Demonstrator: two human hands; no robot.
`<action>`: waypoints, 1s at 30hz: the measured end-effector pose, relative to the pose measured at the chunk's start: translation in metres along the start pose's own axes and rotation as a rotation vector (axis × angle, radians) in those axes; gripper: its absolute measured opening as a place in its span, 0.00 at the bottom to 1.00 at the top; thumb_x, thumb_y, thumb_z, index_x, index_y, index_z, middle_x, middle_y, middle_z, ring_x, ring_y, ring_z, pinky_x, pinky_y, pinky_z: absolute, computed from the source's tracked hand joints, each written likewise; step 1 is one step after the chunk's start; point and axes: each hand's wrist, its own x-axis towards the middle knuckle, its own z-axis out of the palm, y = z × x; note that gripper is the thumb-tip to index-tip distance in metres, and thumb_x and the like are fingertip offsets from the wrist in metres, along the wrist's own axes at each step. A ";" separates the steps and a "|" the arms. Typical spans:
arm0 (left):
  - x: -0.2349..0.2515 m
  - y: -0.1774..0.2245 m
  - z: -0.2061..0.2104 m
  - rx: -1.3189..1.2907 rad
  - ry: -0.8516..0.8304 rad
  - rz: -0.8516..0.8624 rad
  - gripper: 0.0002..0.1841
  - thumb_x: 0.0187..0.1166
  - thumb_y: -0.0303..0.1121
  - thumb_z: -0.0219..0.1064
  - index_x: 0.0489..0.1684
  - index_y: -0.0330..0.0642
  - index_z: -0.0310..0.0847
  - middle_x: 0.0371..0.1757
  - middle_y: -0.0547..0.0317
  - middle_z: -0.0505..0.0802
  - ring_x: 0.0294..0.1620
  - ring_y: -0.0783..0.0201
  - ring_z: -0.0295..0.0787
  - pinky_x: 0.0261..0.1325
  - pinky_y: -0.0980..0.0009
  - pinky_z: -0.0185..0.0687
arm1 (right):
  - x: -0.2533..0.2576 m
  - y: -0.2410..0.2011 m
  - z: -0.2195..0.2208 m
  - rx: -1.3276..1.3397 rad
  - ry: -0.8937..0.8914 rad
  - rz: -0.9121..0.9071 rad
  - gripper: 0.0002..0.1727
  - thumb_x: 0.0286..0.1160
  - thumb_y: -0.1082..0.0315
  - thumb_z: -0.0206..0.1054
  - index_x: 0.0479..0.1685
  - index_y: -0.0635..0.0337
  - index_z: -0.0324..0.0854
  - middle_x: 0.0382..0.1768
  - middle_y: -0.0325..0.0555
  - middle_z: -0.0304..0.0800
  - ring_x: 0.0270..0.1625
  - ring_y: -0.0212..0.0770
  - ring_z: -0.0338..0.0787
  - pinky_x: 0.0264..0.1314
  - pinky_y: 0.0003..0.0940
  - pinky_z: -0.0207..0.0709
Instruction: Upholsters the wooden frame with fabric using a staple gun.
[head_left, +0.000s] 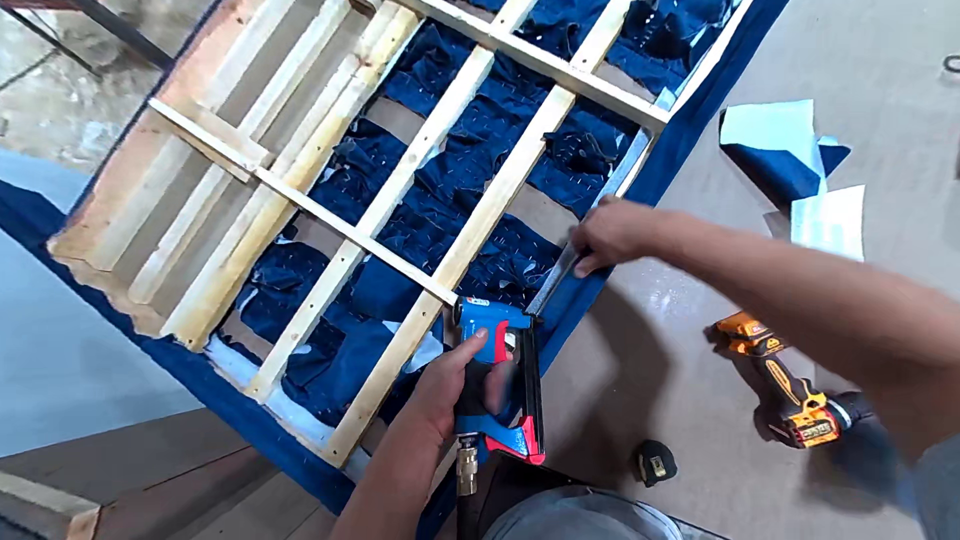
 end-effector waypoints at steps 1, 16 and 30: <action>0.002 0.003 0.000 0.001 -0.027 0.010 0.33 0.91 0.61 0.43 0.55 0.37 0.81 0.19 0.56 0.81 0.13 0.64 0.81 0.20 0.66 0.87 | -0.003 0.009 -0.010 -0.033 -0.056 0.025 0.26 0.76 0.39 0.69 0.48 0.55 0.90 0.44 0.55 0.92 0.57 0.61 0.89 0.70 0.71 0.68; 0.072 0.048 0.050 0.089 -0.117 -0.103 0.27 0.91 0.53 0.49 0.54 0.35 0.80 0.18 0.56 0.81 0.12 0.65 0.80 0.19 0.67 0.88 | 0.008 0.047 0.032 -0.073 0.242 -0.165 0.22 0.87 0.49 0.57 0.35 0.53 0.88 0.41 0.46 0.91 0.56 0.52 0.87 0.74 0.62 0.63; 0.112 0.081 0.083 0.067 -0.231 -0.108 0.28 0.91 0.55 0.49 0.52 0.35 0.80 0.18 0.58 0.79 0.12 0.65 0.79 0.21 0.67 0.87 | 0.005 0.085 0.012 0.135 0.483 0.125 0.24 0.86 0.43 0.59 0.39 0.53 0.89 0.38 0.44 0.93 0.54 0.49 0.89 0.77 0.55 0.67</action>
